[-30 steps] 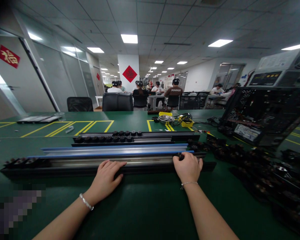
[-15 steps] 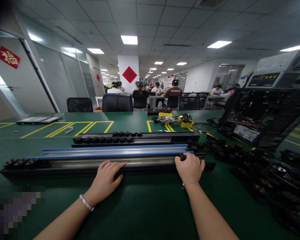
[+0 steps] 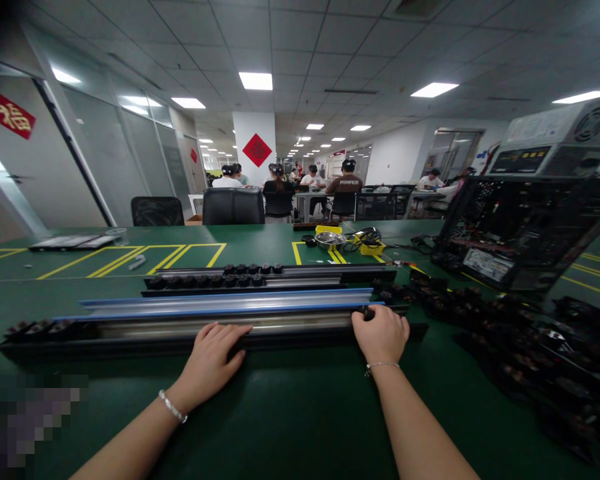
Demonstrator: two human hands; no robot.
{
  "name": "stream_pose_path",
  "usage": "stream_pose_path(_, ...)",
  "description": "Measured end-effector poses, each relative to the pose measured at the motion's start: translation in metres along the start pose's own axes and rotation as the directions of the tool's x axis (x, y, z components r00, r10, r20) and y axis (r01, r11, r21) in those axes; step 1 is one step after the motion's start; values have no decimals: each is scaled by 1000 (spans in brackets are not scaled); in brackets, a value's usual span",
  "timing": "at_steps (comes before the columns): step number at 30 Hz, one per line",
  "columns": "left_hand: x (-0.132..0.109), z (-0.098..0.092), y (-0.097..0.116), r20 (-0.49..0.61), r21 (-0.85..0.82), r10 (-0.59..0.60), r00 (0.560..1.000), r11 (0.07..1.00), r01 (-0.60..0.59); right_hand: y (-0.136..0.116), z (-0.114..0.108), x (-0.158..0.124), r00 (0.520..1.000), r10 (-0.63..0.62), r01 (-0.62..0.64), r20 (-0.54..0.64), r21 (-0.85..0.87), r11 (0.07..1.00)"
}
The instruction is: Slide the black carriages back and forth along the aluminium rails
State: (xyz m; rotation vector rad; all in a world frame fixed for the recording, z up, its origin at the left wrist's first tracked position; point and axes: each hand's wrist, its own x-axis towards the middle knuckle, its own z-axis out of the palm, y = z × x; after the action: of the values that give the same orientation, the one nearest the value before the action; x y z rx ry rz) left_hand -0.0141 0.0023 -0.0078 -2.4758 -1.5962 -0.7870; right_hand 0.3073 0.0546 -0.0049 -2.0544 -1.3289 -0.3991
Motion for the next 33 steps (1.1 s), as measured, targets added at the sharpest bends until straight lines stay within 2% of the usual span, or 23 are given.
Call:
stream_pose_path(13, 0, -1, 1, 15, -1, -13, 1000, 1000, 13, 3, 0, 2, 998, 11, -11, -57, -8, 1000)
stream_pose_path(33, 0, -3, 1, 20, -3, -12, 1000, 1000, 13, 8, -3, 5, 996, 85, -84, -28, 14, 996)
